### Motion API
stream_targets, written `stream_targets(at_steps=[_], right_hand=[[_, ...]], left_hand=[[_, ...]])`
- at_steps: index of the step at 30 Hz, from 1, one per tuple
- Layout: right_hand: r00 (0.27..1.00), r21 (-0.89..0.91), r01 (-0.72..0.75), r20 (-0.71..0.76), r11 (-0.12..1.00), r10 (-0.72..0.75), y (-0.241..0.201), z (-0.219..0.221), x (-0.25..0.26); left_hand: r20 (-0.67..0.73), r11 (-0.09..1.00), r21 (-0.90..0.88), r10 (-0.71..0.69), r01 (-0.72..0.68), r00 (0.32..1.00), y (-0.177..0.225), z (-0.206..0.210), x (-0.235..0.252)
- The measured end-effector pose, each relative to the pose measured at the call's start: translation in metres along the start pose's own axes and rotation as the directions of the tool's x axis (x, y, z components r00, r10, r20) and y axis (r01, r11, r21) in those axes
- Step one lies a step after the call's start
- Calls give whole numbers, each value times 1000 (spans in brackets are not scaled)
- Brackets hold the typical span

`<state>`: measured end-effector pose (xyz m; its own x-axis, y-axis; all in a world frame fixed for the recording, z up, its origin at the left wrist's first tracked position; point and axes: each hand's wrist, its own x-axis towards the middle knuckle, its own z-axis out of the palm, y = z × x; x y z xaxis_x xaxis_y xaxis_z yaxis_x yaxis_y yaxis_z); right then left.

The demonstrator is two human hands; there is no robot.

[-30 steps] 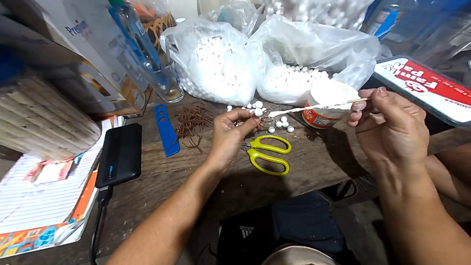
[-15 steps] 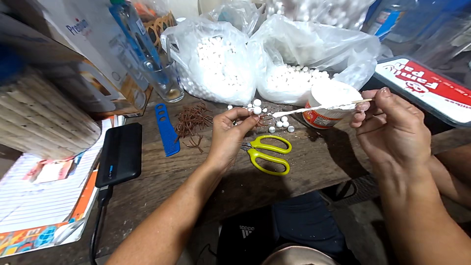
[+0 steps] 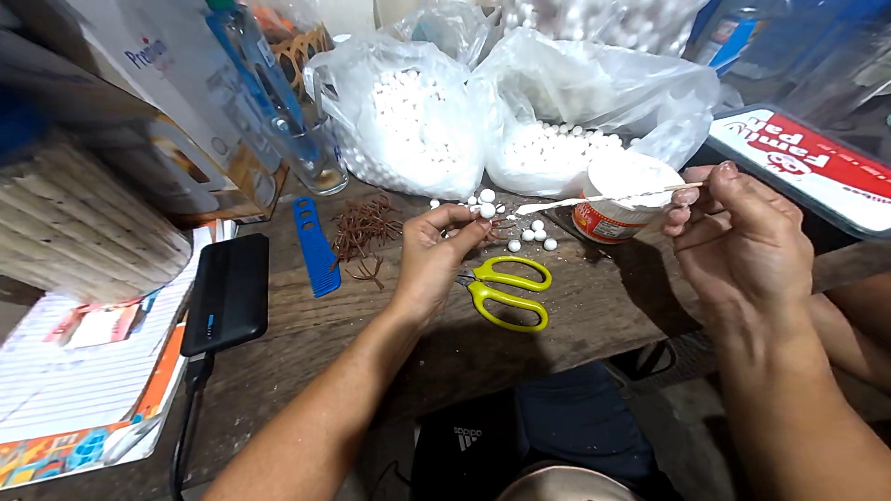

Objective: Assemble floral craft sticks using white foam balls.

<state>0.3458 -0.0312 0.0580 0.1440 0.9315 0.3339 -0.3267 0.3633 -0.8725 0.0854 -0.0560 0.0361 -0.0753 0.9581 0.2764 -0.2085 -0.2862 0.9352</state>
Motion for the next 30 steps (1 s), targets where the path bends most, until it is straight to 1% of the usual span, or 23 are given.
stream_targets(at_steps=[4,10,21,30], right_hand=[[1000,23,-24,-18,999,24,0,1,3],[1000,-14,-6,-11,1000,6,0,3,2],[999,-53,33,-12,998,-34,3,3,2],[1000,-52,29,-6,998,-29,0,1,1]], left_hand=[[29,1000,10,24,-24,999,-2,-1,0],[90,998,12,62,-63,994,-4,-3,1],[116,996,11,87,-89,989,-6,-3,1],[95,997,20,75,-78,993,-5,-3,1]])
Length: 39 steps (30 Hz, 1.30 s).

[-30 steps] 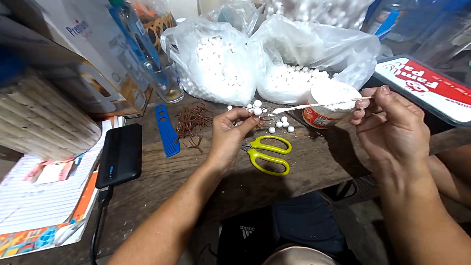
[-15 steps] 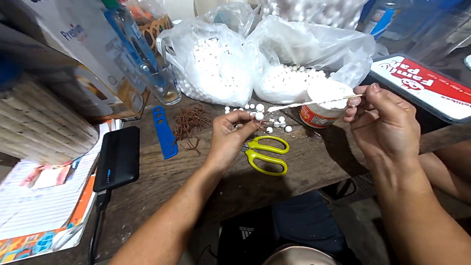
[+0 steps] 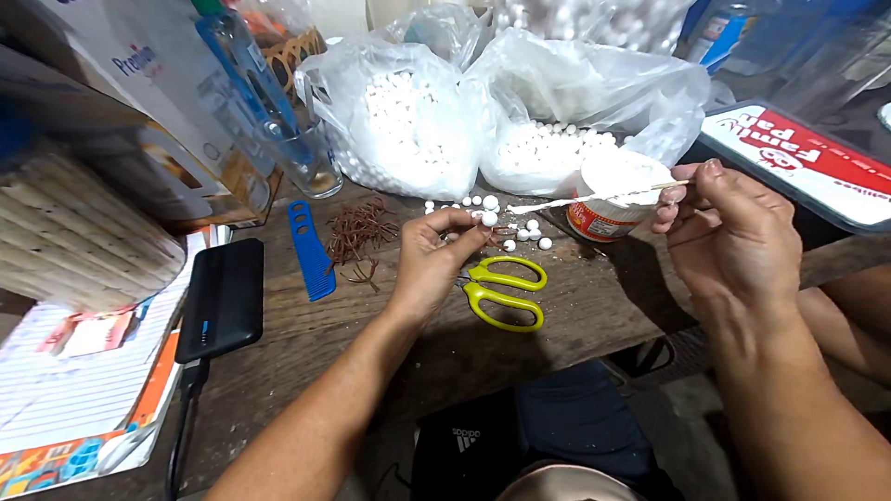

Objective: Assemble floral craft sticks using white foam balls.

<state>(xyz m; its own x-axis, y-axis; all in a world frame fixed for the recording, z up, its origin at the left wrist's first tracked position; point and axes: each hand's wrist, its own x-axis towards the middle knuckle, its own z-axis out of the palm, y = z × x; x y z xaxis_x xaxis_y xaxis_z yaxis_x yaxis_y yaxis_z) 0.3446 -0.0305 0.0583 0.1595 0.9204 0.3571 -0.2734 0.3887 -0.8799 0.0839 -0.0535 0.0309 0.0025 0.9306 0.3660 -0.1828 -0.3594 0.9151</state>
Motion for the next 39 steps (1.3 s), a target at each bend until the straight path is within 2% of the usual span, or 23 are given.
stream_targets(at_steps=[13,23,31,36,39], right_hand=[[1000,5,-7,4,1000,7,1,2,3],[999,67,-42,-30,997,44,-5,-14,7],[966,-116,193,-150,974,-209,-13,-58,29],[949,-193,215,-191,957,-252,-7,-64,30],[952,-172,205,-192,964,-237,-8,-62,28]], left_hand=[[33,1000,-5,16,-16,999,-1,-1,0],[28,1000,14,19,-20,999,0,-1,1],[55,1000,0,26,-26,998,0,-1,1],[40,991,-111,-72,76,997,2,-1,2],[9,983,-136,-126,126,992,4,0,2]])
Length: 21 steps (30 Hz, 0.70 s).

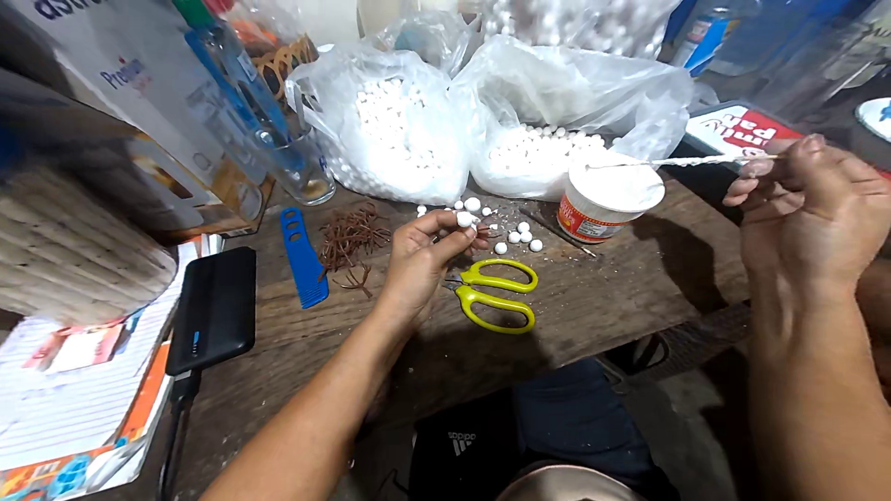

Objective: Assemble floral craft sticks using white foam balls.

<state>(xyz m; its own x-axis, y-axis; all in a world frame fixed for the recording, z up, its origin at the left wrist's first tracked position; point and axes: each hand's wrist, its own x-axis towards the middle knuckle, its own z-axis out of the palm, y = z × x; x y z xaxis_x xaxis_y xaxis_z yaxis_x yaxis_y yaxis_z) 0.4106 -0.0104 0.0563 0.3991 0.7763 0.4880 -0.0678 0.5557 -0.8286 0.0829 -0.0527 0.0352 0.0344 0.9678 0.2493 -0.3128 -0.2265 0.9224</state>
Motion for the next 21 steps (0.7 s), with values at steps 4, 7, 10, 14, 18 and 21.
stream_targets(at_steps=[4,7,10,14,18,21], right_hand=[[991,112,-135,36,984,132,-11,2,-8],[978,178,-210,48,961,205,-19,8,-14],[979,201,-203,29,958,202,-19,6,-10],[986,208,-164,-8,964,169,-17,1,-1],[988,194,-149,-7,970,153,-16,-5,1],[989,195,-141,-16,971,146,-15,-7,2]], left_hand=[[-27,998,59,21,-19,999,-2,8,1],[-48,996,88,-2,6,999,-3,22,9],[-64,994,110,19,-12,998,1,40,26],[-27,982,176,76,-70,997,5,64,49],[28,966,242,87,-91,996,2,79,62],[57,956,275,93,-105,994,0,85,70]])
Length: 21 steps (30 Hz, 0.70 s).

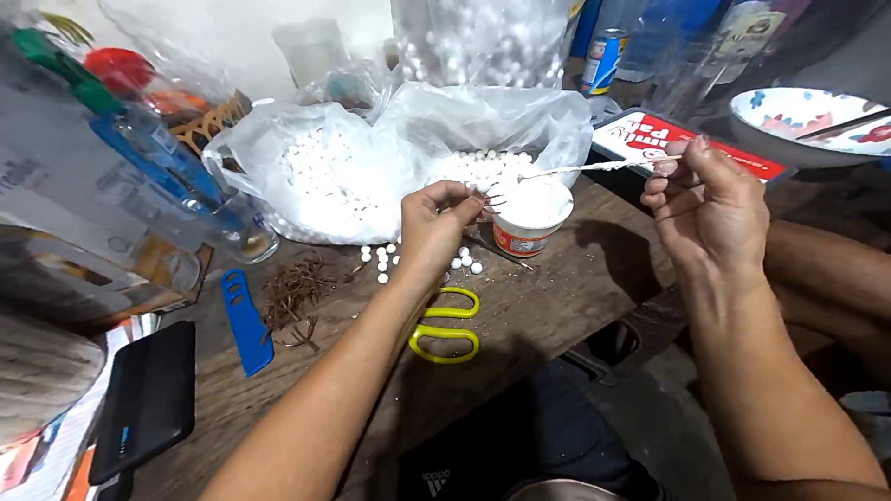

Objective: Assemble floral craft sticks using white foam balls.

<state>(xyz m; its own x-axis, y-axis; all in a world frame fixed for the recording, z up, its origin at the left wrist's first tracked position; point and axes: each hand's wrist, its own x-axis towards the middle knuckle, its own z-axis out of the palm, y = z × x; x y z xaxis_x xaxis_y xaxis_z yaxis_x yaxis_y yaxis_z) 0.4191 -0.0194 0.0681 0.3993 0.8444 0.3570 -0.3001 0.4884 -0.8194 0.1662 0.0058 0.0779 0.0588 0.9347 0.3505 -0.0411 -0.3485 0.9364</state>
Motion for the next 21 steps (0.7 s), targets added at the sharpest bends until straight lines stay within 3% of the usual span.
stream_targets(at_steps=[5,8,11,14,17,19,21], right_hand=[[999,-31,43,-16,999,-43,5,-4,5],[982,-167,188,17,968,-187,12,-11,15],[937,-292,349,144,890,-320,8,-13,19],[810,-371,580,355,725,-467,1,-6,25],[624,-448,779,615,438,-481,-13,3,22],[523,-447,852,713,273,-467,-23,10,15],[480,-432,876,740,214,-471,-32,12,7]], left_hand=[[27,999,38,16,-17,1000,-3,2,4],[-3,1000,18,-7,7,1000,-3,-2,1],[-55,1000,-18,-20,19,998,-3,-5,-5],[-41,1000,-15,-8,7,999,-4,-10,-12],[-50,1000,-22,3,-4,999,-6,-12,-16],[-62,999,-42,-10,8,998,-7,-13,-17],[-91,996,-87,-25,17,996,-8,-10,-17]])
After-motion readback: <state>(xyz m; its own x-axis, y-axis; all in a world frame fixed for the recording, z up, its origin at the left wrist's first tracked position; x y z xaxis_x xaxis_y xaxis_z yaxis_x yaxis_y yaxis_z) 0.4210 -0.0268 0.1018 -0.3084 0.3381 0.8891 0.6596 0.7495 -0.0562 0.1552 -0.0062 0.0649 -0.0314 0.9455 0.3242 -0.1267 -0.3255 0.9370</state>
